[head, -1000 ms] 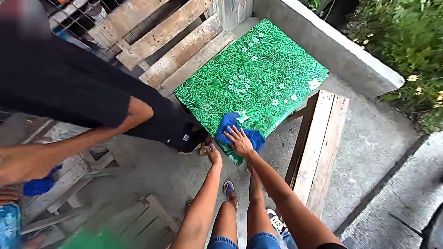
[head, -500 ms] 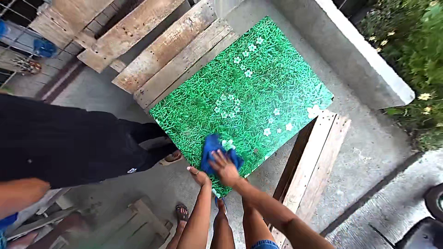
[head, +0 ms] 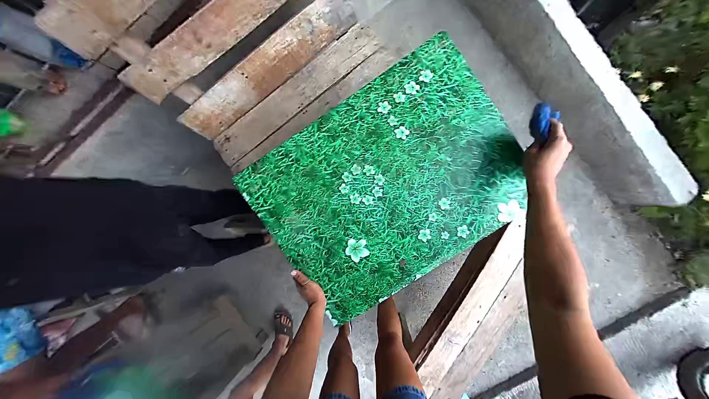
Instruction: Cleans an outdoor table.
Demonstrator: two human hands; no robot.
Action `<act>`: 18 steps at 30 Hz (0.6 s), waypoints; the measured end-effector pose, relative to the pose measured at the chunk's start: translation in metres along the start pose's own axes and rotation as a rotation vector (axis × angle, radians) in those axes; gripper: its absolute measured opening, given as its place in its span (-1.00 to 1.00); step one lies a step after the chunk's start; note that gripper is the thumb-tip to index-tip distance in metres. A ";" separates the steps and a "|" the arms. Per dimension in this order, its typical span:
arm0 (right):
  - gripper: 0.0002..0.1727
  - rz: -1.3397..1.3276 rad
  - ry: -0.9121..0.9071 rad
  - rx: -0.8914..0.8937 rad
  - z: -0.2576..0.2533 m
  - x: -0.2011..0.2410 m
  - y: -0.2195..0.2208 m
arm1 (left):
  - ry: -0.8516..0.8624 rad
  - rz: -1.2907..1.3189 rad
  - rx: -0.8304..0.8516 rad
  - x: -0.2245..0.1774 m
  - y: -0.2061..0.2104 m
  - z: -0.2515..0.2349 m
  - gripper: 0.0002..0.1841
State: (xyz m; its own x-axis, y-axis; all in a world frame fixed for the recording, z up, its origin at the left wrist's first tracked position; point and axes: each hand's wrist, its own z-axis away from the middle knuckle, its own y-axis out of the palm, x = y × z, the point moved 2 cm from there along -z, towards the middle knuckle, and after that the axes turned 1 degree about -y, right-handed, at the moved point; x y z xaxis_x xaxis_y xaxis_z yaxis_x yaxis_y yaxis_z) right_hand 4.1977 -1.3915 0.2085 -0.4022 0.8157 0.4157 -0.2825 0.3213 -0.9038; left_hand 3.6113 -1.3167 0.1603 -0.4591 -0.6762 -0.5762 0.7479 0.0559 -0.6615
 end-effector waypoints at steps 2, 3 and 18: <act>-0.48 -0.065 -0.250 0.207 0.090 0.082 0.031 | -0.020 -0.003 0.005 0.000 -0.005 0.001 -0.34; -0.49 -0.087 -0.342 0.352 0.152 0.120 0.053 | -0.028 0.002 0.010 0.001 -0.006 -0.002 -0.35; -0.47 -0.135 -1.015 0.590 0.170 0.402 0.309 | -0.072 0.002 0.053 0.021 -0.006 -0.019 -0.35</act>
State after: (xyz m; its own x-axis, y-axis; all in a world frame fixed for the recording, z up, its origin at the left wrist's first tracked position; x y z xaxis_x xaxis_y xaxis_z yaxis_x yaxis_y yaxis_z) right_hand 3.8006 -1.0460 0.1135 -0.7712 -0.0491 0.6347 -0.6271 -0.1137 -0.7706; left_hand 3.5886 -1.3172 0.1429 -0.4228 -0.7275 -0.5404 0.7744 0.0197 -0.6324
